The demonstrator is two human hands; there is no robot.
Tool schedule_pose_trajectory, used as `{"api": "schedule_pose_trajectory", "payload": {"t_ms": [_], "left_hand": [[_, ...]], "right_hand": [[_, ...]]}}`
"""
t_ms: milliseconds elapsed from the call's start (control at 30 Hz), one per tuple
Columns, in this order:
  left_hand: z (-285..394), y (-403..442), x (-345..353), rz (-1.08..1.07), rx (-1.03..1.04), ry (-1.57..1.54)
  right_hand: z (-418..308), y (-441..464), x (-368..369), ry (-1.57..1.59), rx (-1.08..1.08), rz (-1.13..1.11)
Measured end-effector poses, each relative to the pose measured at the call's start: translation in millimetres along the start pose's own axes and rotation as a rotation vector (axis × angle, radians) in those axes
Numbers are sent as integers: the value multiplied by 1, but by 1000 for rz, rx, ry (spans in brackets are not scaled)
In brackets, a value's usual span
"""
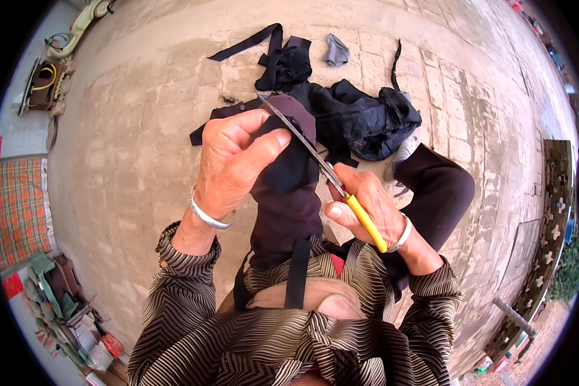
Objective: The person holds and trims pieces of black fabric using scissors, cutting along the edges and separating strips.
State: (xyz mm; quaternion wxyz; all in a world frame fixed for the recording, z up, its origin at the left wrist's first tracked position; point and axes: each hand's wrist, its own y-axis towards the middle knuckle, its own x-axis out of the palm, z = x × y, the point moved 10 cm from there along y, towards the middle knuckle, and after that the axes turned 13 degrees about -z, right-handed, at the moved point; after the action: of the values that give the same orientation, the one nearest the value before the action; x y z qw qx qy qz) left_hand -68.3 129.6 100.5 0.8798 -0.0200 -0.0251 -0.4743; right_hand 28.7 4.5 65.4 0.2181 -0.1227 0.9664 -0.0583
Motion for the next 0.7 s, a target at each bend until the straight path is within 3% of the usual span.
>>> {"api": "schedule_pose_trajectory", "payload": {"t_ms": [200,300,367,700], "left_hand": [[-2,-2,2,-42,-74,-13],[-6,-1,0,-45,-65,-13],[-3,-1,2,-63,-67,7],[-5,2,5,-86,1,111]], "right_hand": [[9,-3,1,-16,62,-10],[9,-2,5,132,54,-56],[0,0,5,182,-59,-33],[9,1,5,58,6,-27]]}}
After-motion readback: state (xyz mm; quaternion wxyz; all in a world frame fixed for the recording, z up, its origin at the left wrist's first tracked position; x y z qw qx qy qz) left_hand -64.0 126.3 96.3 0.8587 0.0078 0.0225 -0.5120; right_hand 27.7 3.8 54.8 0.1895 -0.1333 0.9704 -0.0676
